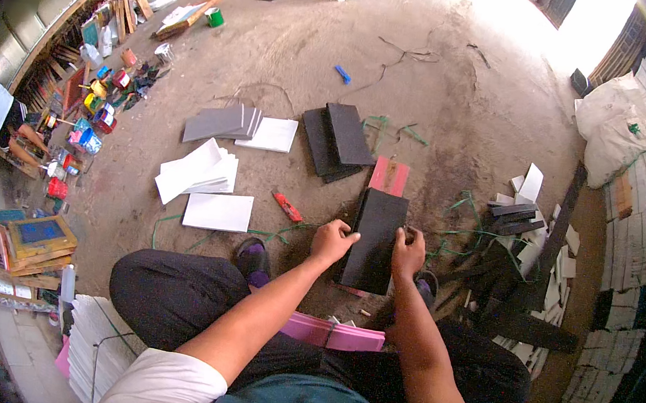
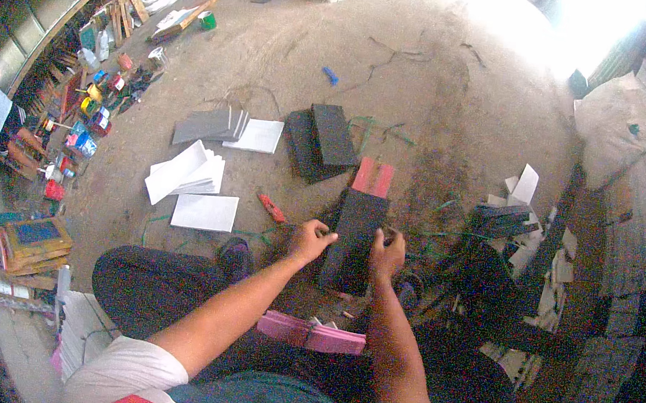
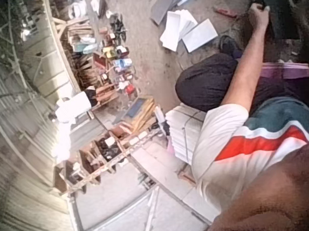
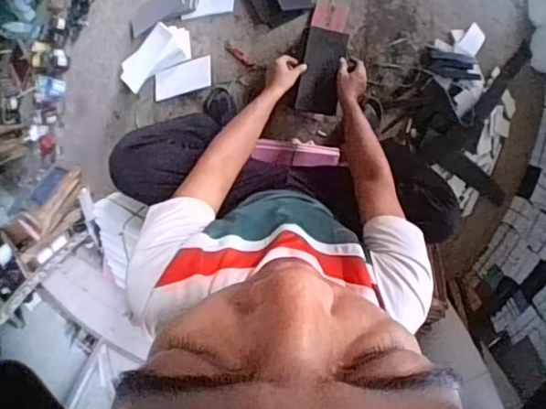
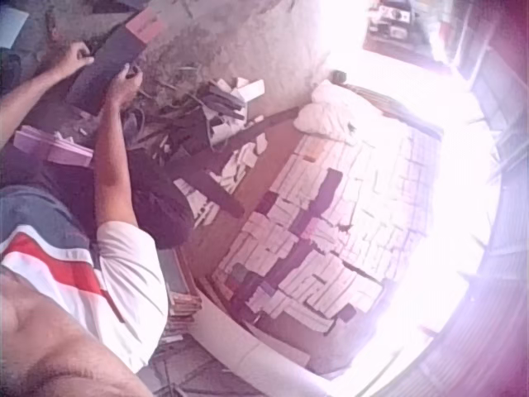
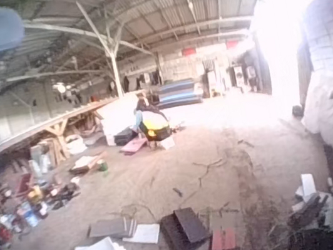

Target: The person sits on the floor and stacks rectangular tiles of different colors. They align the tiles, then use a green string to tie the stack into a bundle.

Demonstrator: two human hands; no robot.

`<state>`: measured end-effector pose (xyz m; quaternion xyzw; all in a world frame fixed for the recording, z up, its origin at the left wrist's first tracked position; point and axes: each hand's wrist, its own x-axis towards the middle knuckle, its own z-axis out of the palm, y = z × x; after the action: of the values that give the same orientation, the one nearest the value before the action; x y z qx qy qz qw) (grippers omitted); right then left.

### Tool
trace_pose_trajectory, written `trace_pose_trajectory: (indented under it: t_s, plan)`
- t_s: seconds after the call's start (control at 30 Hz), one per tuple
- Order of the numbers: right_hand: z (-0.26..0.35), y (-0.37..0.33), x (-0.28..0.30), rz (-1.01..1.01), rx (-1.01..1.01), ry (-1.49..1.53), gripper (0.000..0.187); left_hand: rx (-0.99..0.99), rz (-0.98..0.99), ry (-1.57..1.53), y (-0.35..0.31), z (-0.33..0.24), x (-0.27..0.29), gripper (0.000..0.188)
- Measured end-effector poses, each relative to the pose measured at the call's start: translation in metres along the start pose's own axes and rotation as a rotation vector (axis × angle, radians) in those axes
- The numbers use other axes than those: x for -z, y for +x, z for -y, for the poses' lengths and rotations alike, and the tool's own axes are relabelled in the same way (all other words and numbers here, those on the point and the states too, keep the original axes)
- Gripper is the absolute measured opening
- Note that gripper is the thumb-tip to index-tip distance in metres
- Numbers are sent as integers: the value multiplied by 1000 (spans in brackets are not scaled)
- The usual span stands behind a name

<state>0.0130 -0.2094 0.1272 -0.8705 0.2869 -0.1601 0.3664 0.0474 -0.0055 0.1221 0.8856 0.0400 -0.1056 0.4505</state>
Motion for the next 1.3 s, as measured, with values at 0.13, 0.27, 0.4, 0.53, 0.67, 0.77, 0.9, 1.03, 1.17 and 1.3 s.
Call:
trace_pose_trajectory:
  t_s: [0.13,0.27,0.4,0.53,0.67,0.77,0.9,1.03,1.17,1.3]
  plan:
    - [35,29,4,-4,-25,46,34,-3,-127,-265,50,27,-6,40]
    - [58,56,-16,-31,157,-54,32,249,-65,-449,108,23,9,33]
    - [76,68,-37,-41,294,-110,30,291,-95,-461,154,15,10,32]
    - [88,72,-53,-9,315,-89,30,282,-226,-452,211,39,-9,41]
    - [81,76,-56,25,271,-83,27,314,-310,-206,253,45,-28,59]
    - [80,80,-56,22,271,-57,25,327,-323,-201,277,50,-35,61]
    - [73,82,-52,17,302,-69,24,384,-213,-312,286,41,-35,57]
    - [81,91,-45,12,336,-21,25,333,-121,-708,266,27,-10,47]
    - [76,109,-29,-43,286,88,27,105,-84,-864,196,-34,17,29]
    - [76,133,-4,69,37,435,45,-2,15,-837,131,-67,32,34]
